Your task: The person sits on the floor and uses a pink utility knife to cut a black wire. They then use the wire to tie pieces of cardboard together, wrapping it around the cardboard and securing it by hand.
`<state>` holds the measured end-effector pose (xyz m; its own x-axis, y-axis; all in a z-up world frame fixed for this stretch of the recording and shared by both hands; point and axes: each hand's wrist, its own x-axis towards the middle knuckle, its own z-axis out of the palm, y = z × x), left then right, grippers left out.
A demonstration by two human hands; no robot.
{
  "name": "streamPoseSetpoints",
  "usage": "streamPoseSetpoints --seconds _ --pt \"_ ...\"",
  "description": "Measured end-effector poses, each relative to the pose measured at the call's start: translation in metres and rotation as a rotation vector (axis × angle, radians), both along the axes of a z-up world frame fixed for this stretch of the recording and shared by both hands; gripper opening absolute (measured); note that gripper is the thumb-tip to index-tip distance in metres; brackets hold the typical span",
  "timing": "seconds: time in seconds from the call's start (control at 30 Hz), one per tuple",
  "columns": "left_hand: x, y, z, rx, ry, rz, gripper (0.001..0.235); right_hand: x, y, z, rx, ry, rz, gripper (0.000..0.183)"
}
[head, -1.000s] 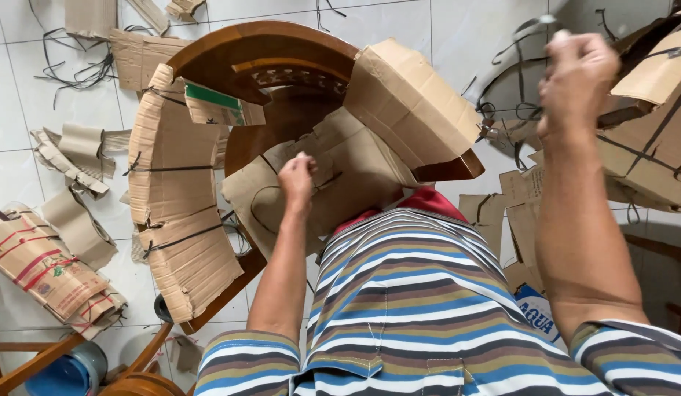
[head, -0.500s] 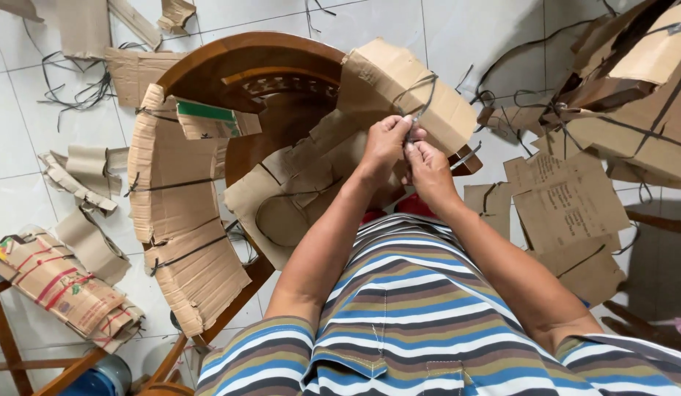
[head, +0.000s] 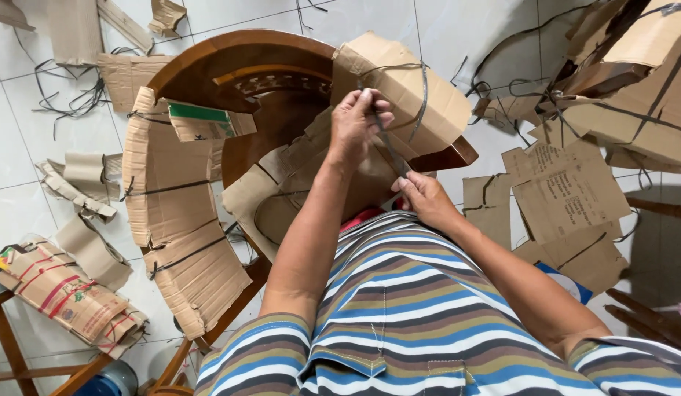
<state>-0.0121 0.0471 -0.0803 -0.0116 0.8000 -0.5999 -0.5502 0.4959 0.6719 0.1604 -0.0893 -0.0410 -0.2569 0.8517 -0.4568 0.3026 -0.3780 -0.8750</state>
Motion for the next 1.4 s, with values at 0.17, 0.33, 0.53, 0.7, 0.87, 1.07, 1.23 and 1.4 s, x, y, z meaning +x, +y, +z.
streamPoseSetpoints --seconds 0.17,0.33,0.53,0.7,0.87,1.07,1.23,1.4 --pt "-0.045 0.012 0.037 0.085 0.059 0.179 0.019 -0.022 0.007 -0.030 -0.016 -0.378 0.346 0.028" --pt "-0.081 0.014 0.065 0.191 0.149 0.284 0.022 -0.044 0.008 -0.060 -0.046 -0.605 0.992 0.027" --pt "-0.098 -0.007 0.092 0.378 0.307 0.213 0.023 -0.045 0.020 -0.055 0.173 -0.905 1.157 0.051" --pt "-0.095 -0.026 0.101 0.395 0.454 -0.058 0.019 -0.034 0.062 0.019 0.578 -0.501 0.372 0.014" --pt "-0.072 -0.030 0.109 0.413 0.433 -0.296 0.015 -0.021 0.124 0.071 0.958 -0.367 0.249 0.070" --pt "-0.055 -0.032 0.110 0.413 0.467 -0.432 0.014 0.004 0.149 0.084 0.981 -0.400 0.534 0.011" --pt "-0.046 -0.042 0.097 0.429 0.370 -0.469 0.011 0.004 0.131 0.086 0.854 -0.358 0.419 0.063" --pt "-0.030 -0.041 0.106 0.421 0.487 -0.634 0.018 0.008 0.135 0.075 1.208 -0.585 0.679 0.050"
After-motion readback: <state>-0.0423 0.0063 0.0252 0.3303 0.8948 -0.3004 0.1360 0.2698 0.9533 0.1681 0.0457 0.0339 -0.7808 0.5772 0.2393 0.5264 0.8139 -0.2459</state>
